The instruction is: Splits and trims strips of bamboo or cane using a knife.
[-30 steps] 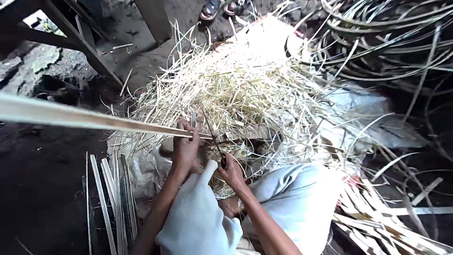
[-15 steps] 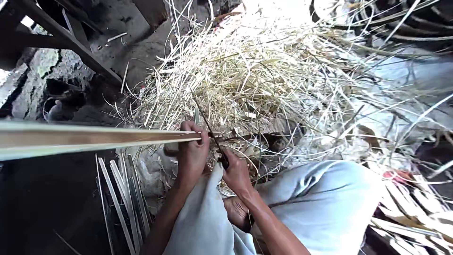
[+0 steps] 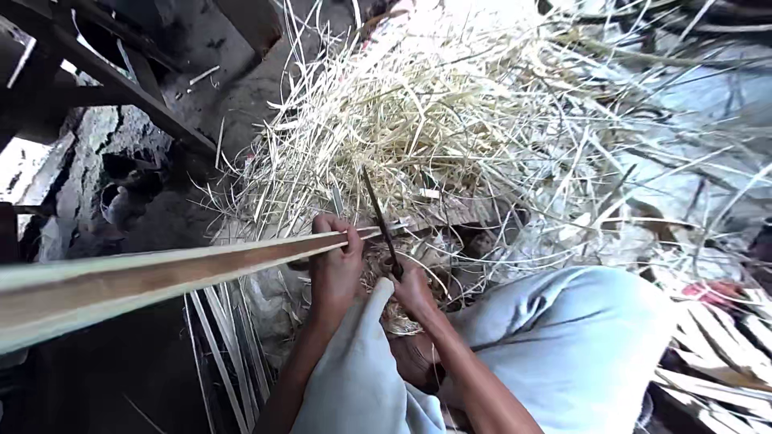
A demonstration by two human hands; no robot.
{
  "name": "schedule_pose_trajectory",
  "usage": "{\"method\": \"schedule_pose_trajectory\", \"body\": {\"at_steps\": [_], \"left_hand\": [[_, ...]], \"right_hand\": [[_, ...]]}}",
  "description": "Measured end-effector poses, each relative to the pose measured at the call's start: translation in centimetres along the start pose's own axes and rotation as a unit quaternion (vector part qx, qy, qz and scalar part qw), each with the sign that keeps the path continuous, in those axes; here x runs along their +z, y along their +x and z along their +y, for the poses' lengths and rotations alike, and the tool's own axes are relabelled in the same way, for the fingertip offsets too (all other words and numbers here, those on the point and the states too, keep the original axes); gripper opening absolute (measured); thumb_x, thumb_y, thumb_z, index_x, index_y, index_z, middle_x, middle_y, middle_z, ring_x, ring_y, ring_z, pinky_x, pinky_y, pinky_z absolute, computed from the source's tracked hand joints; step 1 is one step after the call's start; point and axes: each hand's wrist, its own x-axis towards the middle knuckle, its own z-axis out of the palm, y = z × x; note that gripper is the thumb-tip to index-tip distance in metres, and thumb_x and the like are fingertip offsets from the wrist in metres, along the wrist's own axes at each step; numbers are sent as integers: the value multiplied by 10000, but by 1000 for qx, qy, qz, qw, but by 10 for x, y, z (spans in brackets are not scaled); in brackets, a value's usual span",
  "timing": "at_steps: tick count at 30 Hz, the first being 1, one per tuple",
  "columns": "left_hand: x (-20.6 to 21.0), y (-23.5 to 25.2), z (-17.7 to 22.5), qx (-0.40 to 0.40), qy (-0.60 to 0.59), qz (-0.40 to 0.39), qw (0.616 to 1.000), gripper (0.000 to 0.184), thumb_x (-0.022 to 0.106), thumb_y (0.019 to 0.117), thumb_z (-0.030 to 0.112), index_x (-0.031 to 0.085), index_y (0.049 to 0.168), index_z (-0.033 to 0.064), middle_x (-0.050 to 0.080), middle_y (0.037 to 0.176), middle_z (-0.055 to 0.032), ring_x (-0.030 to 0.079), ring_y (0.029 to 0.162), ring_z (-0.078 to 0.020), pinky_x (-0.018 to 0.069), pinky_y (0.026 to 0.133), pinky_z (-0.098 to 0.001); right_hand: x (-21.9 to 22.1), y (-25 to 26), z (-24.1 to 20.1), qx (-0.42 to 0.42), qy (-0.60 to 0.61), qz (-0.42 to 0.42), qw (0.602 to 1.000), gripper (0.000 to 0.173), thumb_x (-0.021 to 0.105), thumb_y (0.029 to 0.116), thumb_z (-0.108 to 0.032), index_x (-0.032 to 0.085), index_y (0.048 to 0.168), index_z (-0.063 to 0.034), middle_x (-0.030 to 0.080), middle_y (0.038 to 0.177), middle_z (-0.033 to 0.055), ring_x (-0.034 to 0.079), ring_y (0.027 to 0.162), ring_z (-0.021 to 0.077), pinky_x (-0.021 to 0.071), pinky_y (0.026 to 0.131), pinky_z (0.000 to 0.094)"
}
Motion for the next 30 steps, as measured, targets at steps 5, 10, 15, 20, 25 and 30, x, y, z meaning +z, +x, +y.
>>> {"method": "schedule_pose_trajectory", "body": {"at_steps": [5, 10, 15, 20, 25, 30], "left_hand": [[-1, -10, -6, 4, -26, -2, 1000, 134, 613, 1007, 85, 503, 1072, 45, 576, 900, -55, 552, 707, -57, 478, 608, -206], [-3, -5, -10, -32, -36, 28, 998, 139, 619, 1003, 102, 503, 1061, 52, 556, 857, -32, 534, 677, -46, 468, 604, -215], [-2, -15, -14, -8, -25, 23, 999, 141, 616, 1009, 110, 489, 1060, 75, 555, 835, -17, 524, 622, -31, 457, 542, -186], [-1, -15, -22, 36, -68, 25, 997, 132, 647, 961, 19, 519, 989, 37, 568, 868, -15, 556, 743, 3, 484, 654, -142], [-3, -25, -27, 53, -71, 15, 996, 129, 633, 971, 27, 506, 988, 38, 562, 894, -36, 556, 756, -18, 490, 658, -149], [-4, -22, -31, 50, -89, 5, 995, 123, 629, 966, 42, 507, 974, 53, 583, 895, -23, 568, 753, -22, 500, 662, -171]], "right_hand": [[16, -23, -8, -100, 32, 75, 992, 383, 670, 878, -79, 674, 1246, 23, 713, 870, 224, 694, 763, 395, 536, 691, 615], [6, -4, 2, 5, 0, 3, 1000, 336, 615, 977, -136, 633, 1274, 21, 698, 959, 233, 683, 885, 385, 523, 829, 582], [16, -15, -3, -63, 19, 42, 997, 319, 668, 916, -91, 665, 1220, 4, 698, 879, 228, 684, 792, 412, 526, 709, 634], [0, -7, -7, -3, 1, 4, 1000, 324, 637, 966, -111, 644, 1268, 7, 689, 916, 234, 669, 826, 392, 521, 781, 598], [16, -8, 2, -38, 26, 19, 999, 331, 668, 936, -69, 654, 1261, -10, 701, 909, 227, 682, 784, 400, 536, 714, 623], [4, -12, -15, -23, 10, 14, 1000, 319, 649, 950, -90, 646, 1256, -2, 673, 836, 209, 651, 744, 364, 516, 707, 575]]}}
